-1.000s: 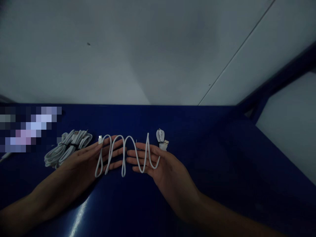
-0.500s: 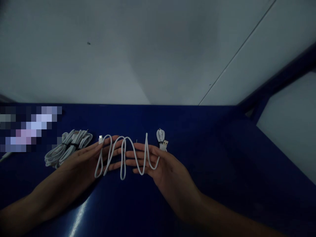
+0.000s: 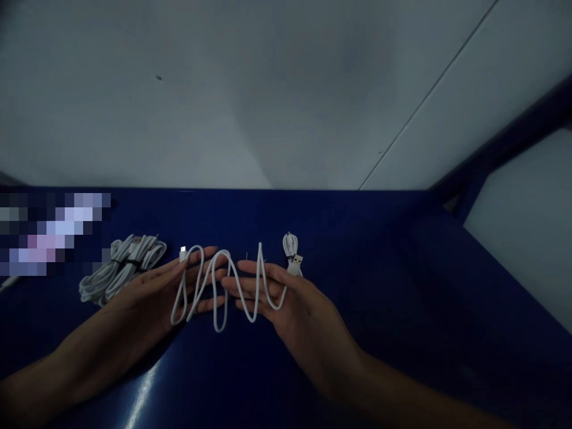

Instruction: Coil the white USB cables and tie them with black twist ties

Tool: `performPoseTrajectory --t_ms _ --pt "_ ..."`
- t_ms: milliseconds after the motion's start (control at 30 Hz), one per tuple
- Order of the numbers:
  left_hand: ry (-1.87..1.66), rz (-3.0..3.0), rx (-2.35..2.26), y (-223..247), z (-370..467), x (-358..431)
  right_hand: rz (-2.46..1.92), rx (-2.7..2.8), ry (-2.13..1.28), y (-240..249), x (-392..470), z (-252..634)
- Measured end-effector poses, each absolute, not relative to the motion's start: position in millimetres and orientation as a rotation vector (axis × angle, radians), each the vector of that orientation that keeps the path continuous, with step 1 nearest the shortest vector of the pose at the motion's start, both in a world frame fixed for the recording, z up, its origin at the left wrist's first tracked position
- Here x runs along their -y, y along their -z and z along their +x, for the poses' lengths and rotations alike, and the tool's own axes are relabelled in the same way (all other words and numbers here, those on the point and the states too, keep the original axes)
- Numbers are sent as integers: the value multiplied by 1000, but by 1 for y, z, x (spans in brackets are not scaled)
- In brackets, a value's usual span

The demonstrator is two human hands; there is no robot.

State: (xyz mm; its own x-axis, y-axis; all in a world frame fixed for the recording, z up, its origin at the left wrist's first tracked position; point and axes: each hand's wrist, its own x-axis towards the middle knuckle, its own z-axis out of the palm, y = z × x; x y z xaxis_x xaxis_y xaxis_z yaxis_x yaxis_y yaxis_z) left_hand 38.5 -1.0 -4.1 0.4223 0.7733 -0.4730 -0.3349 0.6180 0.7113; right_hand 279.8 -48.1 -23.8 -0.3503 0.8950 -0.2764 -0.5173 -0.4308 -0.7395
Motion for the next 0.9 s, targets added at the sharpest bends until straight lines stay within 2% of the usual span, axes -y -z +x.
performPoseTrajectory --t_ms 900 --pt "-767 614 -886 7 34 2 -882 539 -1824 21 48 277"
